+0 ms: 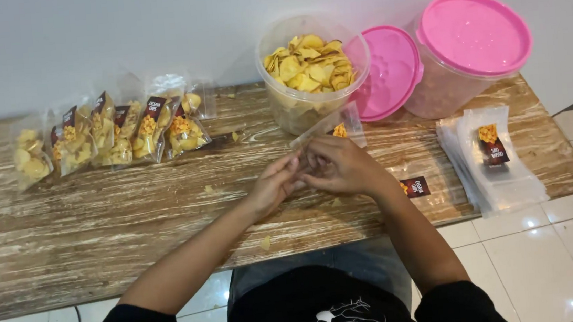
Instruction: A person is packaging chips by transferring them from a large plastic container into small individual plastic bags on a wooden table.
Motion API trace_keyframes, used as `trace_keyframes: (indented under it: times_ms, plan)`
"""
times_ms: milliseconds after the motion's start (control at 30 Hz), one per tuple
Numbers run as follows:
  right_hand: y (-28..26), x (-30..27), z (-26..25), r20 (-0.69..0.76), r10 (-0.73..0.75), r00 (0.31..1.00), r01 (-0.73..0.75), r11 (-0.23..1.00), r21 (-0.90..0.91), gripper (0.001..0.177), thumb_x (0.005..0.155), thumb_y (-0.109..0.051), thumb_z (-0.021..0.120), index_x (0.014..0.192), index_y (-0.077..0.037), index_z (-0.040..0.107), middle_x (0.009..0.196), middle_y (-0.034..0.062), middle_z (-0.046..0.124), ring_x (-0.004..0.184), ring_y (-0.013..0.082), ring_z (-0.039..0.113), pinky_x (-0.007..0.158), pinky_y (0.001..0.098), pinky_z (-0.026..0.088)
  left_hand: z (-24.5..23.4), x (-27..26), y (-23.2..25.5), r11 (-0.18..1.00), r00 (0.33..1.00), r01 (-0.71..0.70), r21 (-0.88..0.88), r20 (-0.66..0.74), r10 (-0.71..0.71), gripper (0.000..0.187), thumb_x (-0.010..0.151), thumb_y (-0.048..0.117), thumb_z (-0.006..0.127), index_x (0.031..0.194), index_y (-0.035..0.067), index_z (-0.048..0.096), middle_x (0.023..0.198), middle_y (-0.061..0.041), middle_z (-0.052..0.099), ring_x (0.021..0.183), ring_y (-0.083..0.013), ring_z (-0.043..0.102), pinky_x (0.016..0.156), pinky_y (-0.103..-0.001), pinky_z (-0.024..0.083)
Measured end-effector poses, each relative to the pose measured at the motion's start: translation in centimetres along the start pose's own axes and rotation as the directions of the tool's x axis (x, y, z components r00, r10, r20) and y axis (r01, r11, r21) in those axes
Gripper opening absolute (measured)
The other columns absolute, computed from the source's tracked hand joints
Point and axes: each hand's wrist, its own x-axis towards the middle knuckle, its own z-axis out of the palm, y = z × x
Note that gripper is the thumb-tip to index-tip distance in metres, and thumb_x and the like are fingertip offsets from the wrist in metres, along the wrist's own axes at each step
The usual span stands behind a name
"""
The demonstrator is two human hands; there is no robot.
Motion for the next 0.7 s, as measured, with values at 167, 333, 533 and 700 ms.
trace_keyframes:
  times_ms: [167,333,533,700]
  plan:
    - [0.9,-0.6,-0.3,0.060,0.073,0.996,-0.078,0.993,0.088,0.026,0.084,-0.027,0.080,0.084,-0.011,0.060,0.068,0.0059,0.056,0.066,0.0267,0.062,0.066,0.0395,0.052,1.2,-0.5,0.6,0.997,0.999,-0.043,0.061,0.036,0.041,0.048,0.104,0.025,0.060,0.147,0.005,0.051,0.130,-0.013,0.066,0.110,-0.0225,0.071,0.094,-0.041,0.059]
    - [1.5,-1.0,-0.5,0.117,0.109,0.987,-0.126,0.981,0.151,0.022,0.085,-0.024,0.079,0.084,-0.010,0.062,0.068,0.0067,0.059,0.066,0.0243,0.063,0.066,0.0361,0.052,2.8,-1.3,1.4,0.986,0.990,-0.116,0.118,0.094,0.105,0.049,0.105,0.016,0.058,0.150,0.000,0.046,0.138,-0.019,0.061,0.118,-0.0288,0.064,0.100,-0.050,0.053]
    - [2.4,-1.3,0.0,0.139,0.124,0.983,-0.149,0.971,0.186,0.024,0.085,-0.024,0.077,0.088,-0.006,0.062,0.069,0.0105,0.059,0.065,0.0256,0.061,0.065,0.0390,0.051,2.2,-0.9,0.7,0.982,0.982,-0.145,0.120,0.141,0.128,0.049,0.107,0.015,0.054,0.153,0.001,0.042,0.146,-0.020,0.054,0.124,-0.0327,0.058,0.101,-0.053,0.050]
    - [1.9,-0.8,1.1,0.058,0.049,0.997,-0.050,0.999,0.016,0.023,0.084,-0.026,0.075,0.076,-0.007,0.063,0.060,0.0078,0.060,0.056,0.0278,0.062,0.058,0.0353,0.052,0.7,-0.5,0.0,0.913,0.972,-0.209,0.351,0.173,0.156,0.047,0.110,0.014,0.044,0.155,0.000,0.038,0.151,-0.018,0.050,0.131,-0.0309,0.052,0.104,-0.050,0.048]
